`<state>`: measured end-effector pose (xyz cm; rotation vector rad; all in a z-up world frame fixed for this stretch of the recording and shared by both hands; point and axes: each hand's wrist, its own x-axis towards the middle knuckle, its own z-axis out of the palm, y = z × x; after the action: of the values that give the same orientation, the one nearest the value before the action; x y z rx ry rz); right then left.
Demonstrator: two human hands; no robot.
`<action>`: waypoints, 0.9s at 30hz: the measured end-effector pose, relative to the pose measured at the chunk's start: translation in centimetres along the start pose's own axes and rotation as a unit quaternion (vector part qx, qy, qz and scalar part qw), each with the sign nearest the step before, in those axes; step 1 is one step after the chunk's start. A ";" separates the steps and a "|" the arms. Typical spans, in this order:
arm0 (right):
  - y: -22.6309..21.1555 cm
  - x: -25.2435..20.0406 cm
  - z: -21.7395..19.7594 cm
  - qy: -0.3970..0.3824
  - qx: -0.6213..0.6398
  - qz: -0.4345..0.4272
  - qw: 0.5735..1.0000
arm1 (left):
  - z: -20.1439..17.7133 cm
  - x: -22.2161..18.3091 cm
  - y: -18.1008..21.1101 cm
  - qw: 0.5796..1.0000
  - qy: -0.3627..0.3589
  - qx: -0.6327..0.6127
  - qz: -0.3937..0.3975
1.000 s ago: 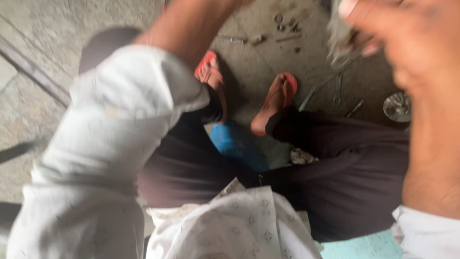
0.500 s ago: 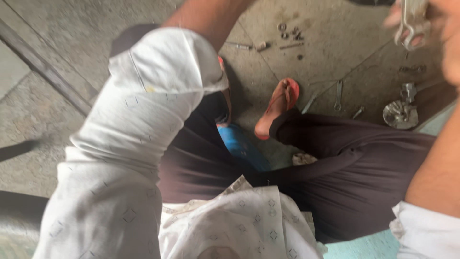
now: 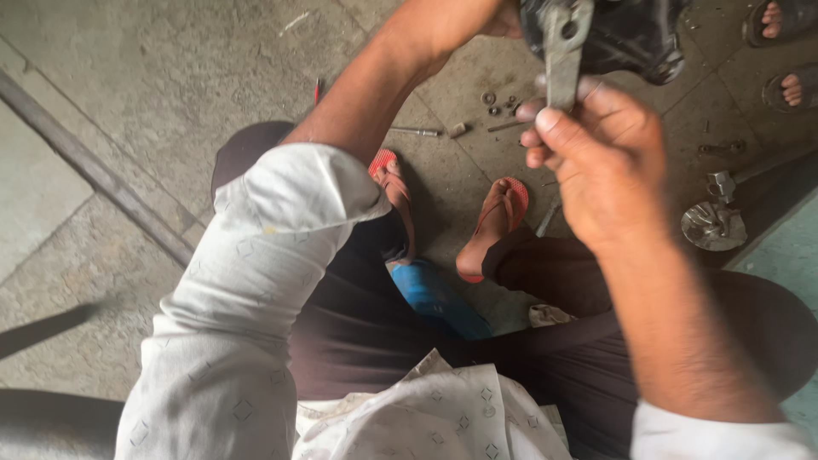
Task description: The person uses a T-handle wrench to loosen a bolt on a mechanical part, then removes the bolt and a washer. They wipe the part with a cloth and reassemble it by inserting the bolt and tightening it with a wrench.
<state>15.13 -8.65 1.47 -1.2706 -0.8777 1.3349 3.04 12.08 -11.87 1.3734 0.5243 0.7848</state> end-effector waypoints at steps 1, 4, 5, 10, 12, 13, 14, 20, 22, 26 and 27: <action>0.4 -0.1 0.3 0.006 0.015 -0.019 1.000 | -0.1 -0.2 0.4 1.000 -0.003 0.005 -0.003; 1.3 -0.6 0.7 0.008 0.062 -0.061 0.996 | -0.3 -0.9 1.1 1.000 -0.006 0.020 -0.013; 1.5 -0.8 0.7 0.007 0.077 -0.074 0.994 | -0.3 -0.9 1.1 1.000 -0.006 0.026 -0.017; 2.8 -1.1 1.6 0.056 0.110 -0.085 0.989 | -0.2 -0.5 1.6 1.000 0.002 -0.005 -0.023; 3.4 -1.2 2.2 0.074 0.104 -0.072 0.989 | -0.4 -0.7 1.9 0.999 0.027 0.027 -0.024; 3.7 -1.4 2.6 0.082 0.095 -0.066 0.990 | -0.5 -0.9 2.0 1.000 0.023 0.012 -0.019; 4.0 -1.4 3.0 0.091 0.086 -0.060 0.990 | -0.7 -1.2 2.1 1.000 0.018 -0.003 -0.013; 4.9 -1.6 3.6 0.143 0.020 -0.061 0.988 | -1.2 -2.0 2.3 0.997 0.001 -0.071 0.001; 4.8 -1.5 3.4 0.119 -0.003 -0.084 0.989 | -1.4 -1.9 2.6 0.998 -0.004 -0.066 0.012; 4.7 -1.8 3.4 0.107 -0.013 -0.093 0.990 | -1.4 -2.7 3.3 0.999 0.001 -0.038 0.008; 4.6 -1.9 3.4 0.114 -0.028 -0.091 0.989 | -1.3 -2.8 3.5 0.999 0.008 -0.033 0.003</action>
<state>10.69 -10.81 -1.97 -1.3226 -0.8522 1.0066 -0.41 10.91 -8.90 1.3096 0.5032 0.8119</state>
